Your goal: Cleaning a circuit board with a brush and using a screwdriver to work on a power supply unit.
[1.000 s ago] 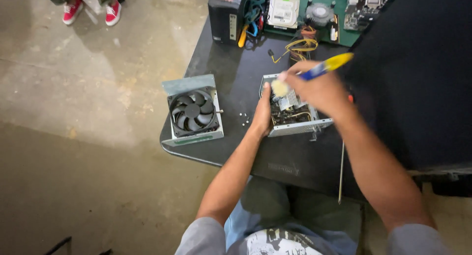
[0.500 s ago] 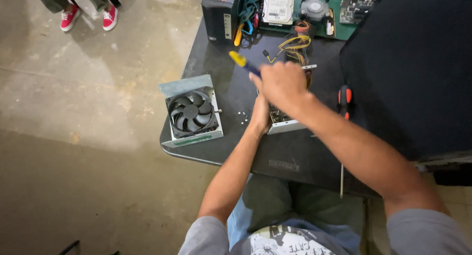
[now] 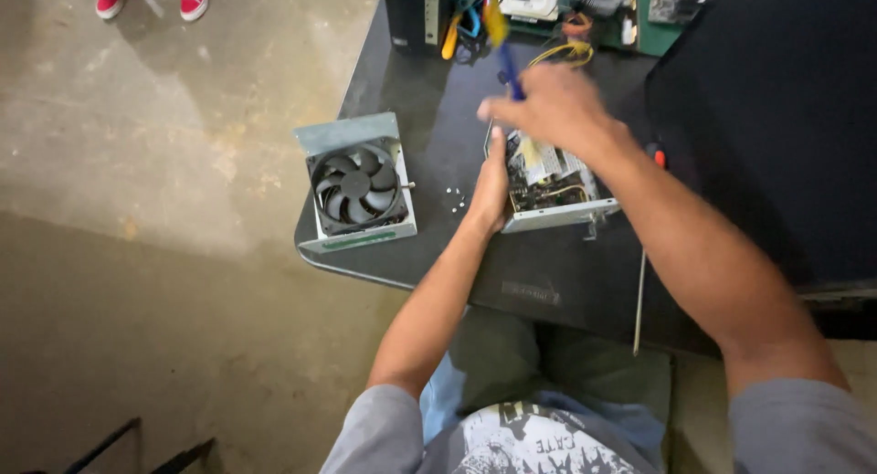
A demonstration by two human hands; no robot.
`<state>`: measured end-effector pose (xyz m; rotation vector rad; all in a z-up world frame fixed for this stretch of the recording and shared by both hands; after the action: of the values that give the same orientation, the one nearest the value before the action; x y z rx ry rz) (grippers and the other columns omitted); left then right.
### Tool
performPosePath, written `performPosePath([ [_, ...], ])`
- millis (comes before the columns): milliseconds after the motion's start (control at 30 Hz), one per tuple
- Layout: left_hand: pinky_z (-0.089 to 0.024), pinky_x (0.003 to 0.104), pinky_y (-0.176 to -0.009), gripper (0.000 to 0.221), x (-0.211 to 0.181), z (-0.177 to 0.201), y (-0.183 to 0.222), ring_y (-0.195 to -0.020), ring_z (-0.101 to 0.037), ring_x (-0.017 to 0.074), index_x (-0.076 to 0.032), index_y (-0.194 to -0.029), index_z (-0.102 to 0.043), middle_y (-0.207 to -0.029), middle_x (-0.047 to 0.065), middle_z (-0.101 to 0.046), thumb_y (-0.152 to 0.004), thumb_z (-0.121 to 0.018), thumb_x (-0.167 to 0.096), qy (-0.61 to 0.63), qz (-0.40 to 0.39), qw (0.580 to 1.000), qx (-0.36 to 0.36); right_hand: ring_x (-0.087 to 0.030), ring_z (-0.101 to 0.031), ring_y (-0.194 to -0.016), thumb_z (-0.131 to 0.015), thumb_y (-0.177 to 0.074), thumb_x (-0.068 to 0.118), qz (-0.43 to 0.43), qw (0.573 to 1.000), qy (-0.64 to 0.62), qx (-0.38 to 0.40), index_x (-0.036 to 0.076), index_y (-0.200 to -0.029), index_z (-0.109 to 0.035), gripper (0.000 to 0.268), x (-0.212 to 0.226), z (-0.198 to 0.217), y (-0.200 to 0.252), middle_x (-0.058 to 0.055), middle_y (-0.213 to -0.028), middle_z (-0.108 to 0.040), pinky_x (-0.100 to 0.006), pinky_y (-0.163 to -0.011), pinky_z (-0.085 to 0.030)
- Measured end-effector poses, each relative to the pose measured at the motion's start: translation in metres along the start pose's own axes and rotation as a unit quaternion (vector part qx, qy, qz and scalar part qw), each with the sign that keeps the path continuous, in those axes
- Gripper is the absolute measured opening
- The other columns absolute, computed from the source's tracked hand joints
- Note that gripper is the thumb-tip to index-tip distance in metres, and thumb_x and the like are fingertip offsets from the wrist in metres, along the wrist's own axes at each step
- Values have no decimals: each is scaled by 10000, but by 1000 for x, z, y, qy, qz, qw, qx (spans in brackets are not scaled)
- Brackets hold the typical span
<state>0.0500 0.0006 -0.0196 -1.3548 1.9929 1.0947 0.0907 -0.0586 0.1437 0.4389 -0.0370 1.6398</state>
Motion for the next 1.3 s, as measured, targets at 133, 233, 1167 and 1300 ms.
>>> performPosePath([
  [133, -431, 485, -1267, 933, -7, -10, 10, -1514, -531, 330, -51, -1714, -356, -1645, 219, -531, -1006, -364, -658, 99, 30, 994, 18, -338, -739, -723, -706, -1101, 633, 113, 978, 32, -174, 163, -940, -828, 512, -25, -27, -28, -87, -790, -767, -539, -618, -523],
  [233, -484, 448, -1215, 936, -7, -7, 9, -1465, -579, 283, -95, -1711, -394, -1631, 183, -563, -980, -386, -679, 89, 42, 995, -18, -268, -714, -605, -711, -1161, 555, 215, 934, 119, -260, 154, -893, -809, 493, -16, -37, -13, -59, -689, -738, -474, -594, -567],
  [1167, -471, 623, -1175, 898, 4, -9, 1, -1405, -540, 416, -102, -1600, -473, -1575, 214, -523, -991, -528, -760, 160, 81, 984, 27, -188, -709, -712, -634, -1112, 238, 40, 964, -264, -2, 58, -1172, -770, 234, -94, -3, 23, -124, -880, -760, -318, -647, -583],
  [1300, -368, 682, -1258, 1104, -12, -14, 15, -1595, -354, 490, -73, -1743, -279, -1771, 277, -300, -954, -559, -793, 127, 75, 989, 2, -268, -713, -592, -683, -1067, 276, 43, 956, -286, 55, -13, -976, -789, 321, -116, -20, 9, -240, -737, -733, -374, -555, -610],
])
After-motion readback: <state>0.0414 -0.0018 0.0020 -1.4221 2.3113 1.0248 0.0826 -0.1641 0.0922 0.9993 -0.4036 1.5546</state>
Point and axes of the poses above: each hand's wrist, its own y-axis away from the middle knuckle, its own z-axis out of the back of the hand, x = y × z, the point moved 6 cm from there along -y, towards the middle knuckle
